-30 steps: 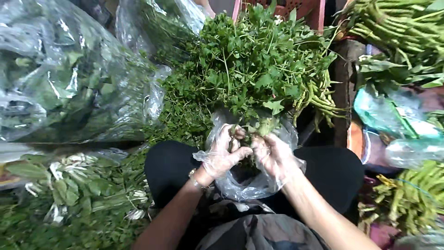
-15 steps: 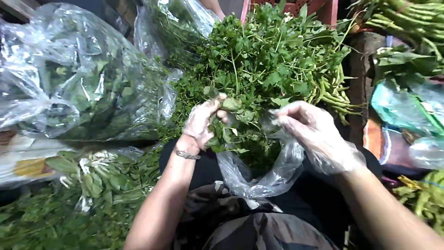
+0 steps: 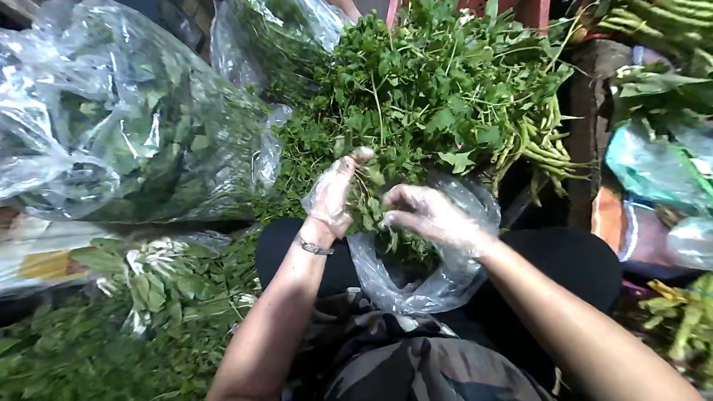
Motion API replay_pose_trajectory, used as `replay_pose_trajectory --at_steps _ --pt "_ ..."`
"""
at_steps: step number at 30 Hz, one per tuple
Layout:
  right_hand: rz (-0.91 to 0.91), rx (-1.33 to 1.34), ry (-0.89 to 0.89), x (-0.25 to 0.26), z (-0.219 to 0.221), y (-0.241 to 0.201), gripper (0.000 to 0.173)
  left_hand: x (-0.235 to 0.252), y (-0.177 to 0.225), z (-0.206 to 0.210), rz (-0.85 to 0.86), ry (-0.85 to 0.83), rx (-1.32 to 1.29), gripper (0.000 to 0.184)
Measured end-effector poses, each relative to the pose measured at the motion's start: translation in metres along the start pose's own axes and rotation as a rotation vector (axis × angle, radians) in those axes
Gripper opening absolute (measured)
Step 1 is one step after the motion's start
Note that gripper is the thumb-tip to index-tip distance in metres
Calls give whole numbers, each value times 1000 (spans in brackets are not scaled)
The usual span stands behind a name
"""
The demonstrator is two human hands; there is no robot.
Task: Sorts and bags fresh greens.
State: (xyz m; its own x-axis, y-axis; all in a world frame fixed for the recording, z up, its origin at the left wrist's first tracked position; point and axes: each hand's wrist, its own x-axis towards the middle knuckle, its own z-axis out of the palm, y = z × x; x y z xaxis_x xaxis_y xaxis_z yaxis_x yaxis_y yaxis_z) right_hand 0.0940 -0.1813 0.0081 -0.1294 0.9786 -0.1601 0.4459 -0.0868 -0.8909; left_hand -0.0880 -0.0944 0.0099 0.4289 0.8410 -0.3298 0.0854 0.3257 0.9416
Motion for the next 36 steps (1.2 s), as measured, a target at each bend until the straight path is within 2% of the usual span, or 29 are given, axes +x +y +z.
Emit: replay_pose_trajectory --at_steps 2,4,5,6,10,12,13,15,17,19,20,22,24,26,27,29,32,34,36 --pt "82 -359 -3 2 -25 9 25 -1 0 -4 25 34 -89 36" --pt "412 -688 -125 8 -43 11 24 0 0 -7 20 104 -128 37" --pt "553 -760 -237 13 -44 14 24 1 -1 -7 7 154 -120 37" --pt "607 -771 -356 17 -37 19 26 2 -1 -7 -8 198 -103 38" --pt "479 -633 -811 11 39 46 28 1 -2 -6 9 257 -60 40" --pt "582 -757 -1029 -8 63 43 32 1 1 -10 25 301 -108 36" --pt "644 -784 -1081 -12 64 39 35 0 2 -12 25 323 -131 36" --pt "642 -792 -1021 -3 65 52 33 0 3 -16 19 366 -144 36" --pt "528 -692 -719 22 60 71 26 0 2 -16 -6 386 -123 39" --pt "412 -618 -388 48 59 84 24 0 -1 -17 13 338 -144 45" --pt "397 -634 -322 60 63 91 28 0 -1 -18 35 284 -173 47" --pt "475 -686 -410 68 73 102 39 -1 -2 -18 42 240 -158 43" --pt "585 -704 -616 61 78 97 36 0 -1 -19 21 238 -102 38" --pt "585 -704 -713 51 62 85 36 -2 -1 -20 -14 252 -83 35" --pt "563 -656 -700 44 48 78 37 -3 -2 -21 -21 263 -59 36" --pt "474 -512 -560 25 11 66 27 -1 -3 -23 -9 261 -23 35" --pt "418 -332 -475 2 -46 42 18 2 -3 -19 9 174 -23 36" --pt "534 -277 -436 -3 -56 37 15 0 -3 -16 11 58 4 39" --pt "690 -490 -415 4 -47 50 26 3 -10 -9 -37 -68 83 38"
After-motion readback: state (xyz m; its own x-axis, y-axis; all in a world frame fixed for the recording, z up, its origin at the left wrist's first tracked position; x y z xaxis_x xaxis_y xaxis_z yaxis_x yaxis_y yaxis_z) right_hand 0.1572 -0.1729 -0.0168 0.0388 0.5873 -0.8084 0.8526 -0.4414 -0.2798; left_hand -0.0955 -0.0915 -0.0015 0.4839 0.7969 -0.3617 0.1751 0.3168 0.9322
